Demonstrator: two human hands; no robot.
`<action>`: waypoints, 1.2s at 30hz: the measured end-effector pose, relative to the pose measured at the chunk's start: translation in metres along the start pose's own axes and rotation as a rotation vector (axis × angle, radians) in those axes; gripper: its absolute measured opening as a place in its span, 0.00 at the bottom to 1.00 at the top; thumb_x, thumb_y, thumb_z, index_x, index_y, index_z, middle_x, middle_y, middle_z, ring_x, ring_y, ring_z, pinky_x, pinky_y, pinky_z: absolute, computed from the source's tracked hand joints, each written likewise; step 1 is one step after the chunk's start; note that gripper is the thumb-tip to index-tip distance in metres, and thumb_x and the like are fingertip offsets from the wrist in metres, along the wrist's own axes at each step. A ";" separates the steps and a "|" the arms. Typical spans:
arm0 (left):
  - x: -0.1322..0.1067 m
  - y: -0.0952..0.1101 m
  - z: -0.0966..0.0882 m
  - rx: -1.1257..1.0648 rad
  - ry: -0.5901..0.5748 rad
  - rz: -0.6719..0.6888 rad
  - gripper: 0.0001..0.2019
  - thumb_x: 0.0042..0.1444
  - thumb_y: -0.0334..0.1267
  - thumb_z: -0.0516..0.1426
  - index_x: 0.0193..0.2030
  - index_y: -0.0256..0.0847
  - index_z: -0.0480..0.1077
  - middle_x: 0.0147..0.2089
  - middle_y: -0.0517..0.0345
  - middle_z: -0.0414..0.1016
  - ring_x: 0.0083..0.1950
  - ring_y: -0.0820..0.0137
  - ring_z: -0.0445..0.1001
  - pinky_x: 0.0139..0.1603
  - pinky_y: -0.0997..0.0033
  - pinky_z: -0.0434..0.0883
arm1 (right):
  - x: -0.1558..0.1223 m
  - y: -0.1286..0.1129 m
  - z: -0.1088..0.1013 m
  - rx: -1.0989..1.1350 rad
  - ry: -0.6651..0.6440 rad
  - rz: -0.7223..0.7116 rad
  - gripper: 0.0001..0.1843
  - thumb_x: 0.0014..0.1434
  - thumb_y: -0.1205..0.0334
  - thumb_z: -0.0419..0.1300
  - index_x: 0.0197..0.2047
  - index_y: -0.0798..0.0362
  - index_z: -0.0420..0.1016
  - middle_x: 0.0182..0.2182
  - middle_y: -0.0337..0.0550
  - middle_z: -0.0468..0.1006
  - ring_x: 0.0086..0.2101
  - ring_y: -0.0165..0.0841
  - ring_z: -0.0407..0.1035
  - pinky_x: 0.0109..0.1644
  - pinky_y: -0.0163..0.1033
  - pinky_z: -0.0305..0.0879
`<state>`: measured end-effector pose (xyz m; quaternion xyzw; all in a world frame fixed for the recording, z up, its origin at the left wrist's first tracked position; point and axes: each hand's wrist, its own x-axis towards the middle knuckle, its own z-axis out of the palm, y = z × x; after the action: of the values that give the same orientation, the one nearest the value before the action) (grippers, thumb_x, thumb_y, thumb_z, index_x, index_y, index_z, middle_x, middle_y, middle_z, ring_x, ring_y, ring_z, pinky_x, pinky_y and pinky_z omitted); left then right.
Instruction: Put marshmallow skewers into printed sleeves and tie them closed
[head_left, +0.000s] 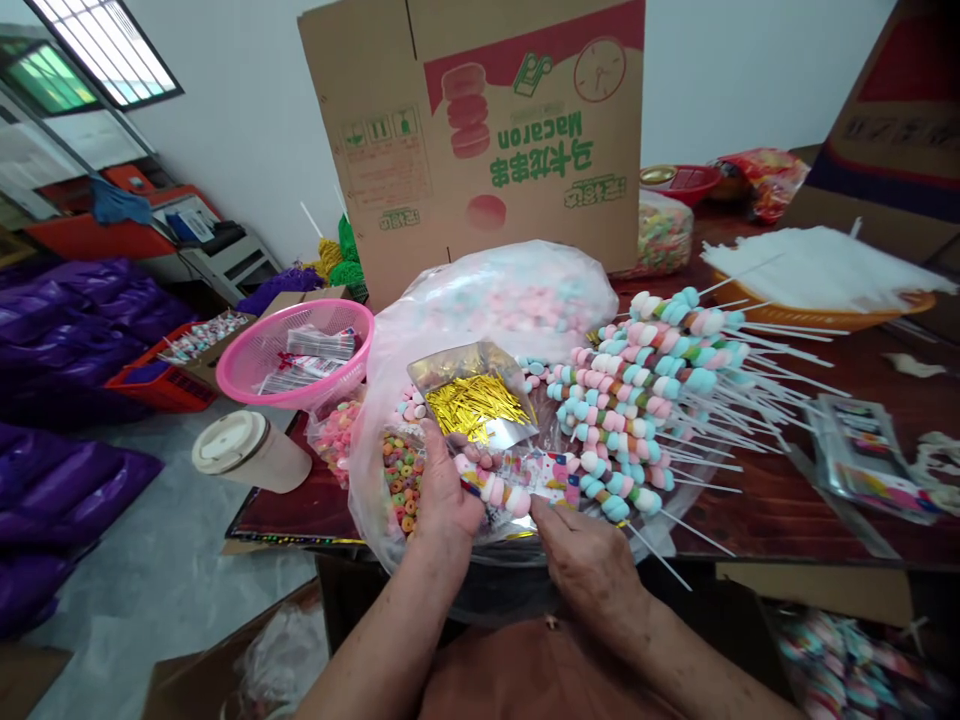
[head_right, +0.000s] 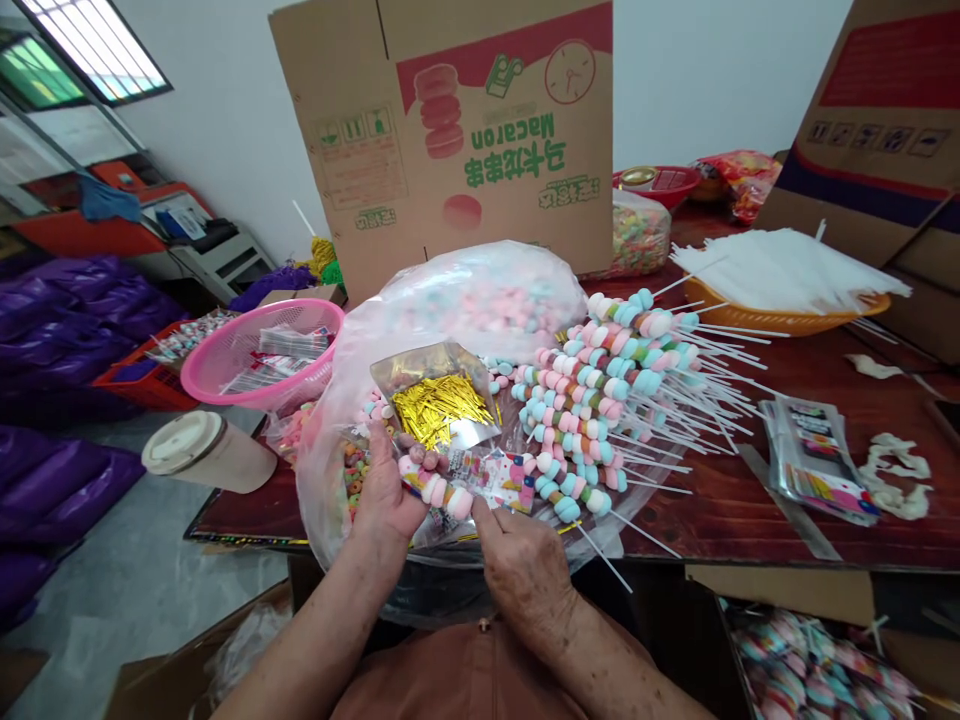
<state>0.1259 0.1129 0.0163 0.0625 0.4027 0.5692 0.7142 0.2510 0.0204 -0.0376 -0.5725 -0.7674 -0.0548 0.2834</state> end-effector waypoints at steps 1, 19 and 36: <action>0.000 -0.003 -0.001 -0.007 0.007 -0.001 0.24 0.47 0.61 0.55 0.20 0.39 0.60 0.12 0.65 0.61 0.15 0.75 0.63 0.22 0.74 0.66 | 0.000 0.002 0.001 0.043 0.000 0.036 0.16 0.60 0.73 0.45 0.44 0.58 0.71 0.23 0.43 0.75 0.24 0.31 0.69 0.26 0.32 0.59; -0.001 0.000 -0.011 0.093 -0.034 0.037 0.14 0.52 0.47 0.59 0.39 0.39 0.67 0.33 0.53 0.76 0.31 0.67 0.76 0.36 0.65 0.73 | -0.003 0.001 0.004 0.230 0.014 0.129 0.16 0.63 0.68 0.43 0.37 0.57 0.72 0.22 0.42 0.73 0.24 0.31 0.68 0.28 0.32 0.58; 0.001 -0.015 -0.002 0.140 0.055 0.111 0.17 0.52 0.52 0.56 0.31 0.37 0.67 0.16 0.64 0.65 0.17 0.73 0.68 0.26 0.70 0.71 | 0.000 0.002 0.003 0.327 -0.201 0.181 0.14 0.61 0.69 0.44 0.34 0.54 0.70 0.25 0.43 0.74 0.27 0.32 0.69 0.29 0.33 0.59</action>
<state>0.1357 0.1081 0.0059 0.1187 0.4567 0.5799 0.6641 0.2516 0.0226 -0.0409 -0.5879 -0.7360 0.1533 0.2985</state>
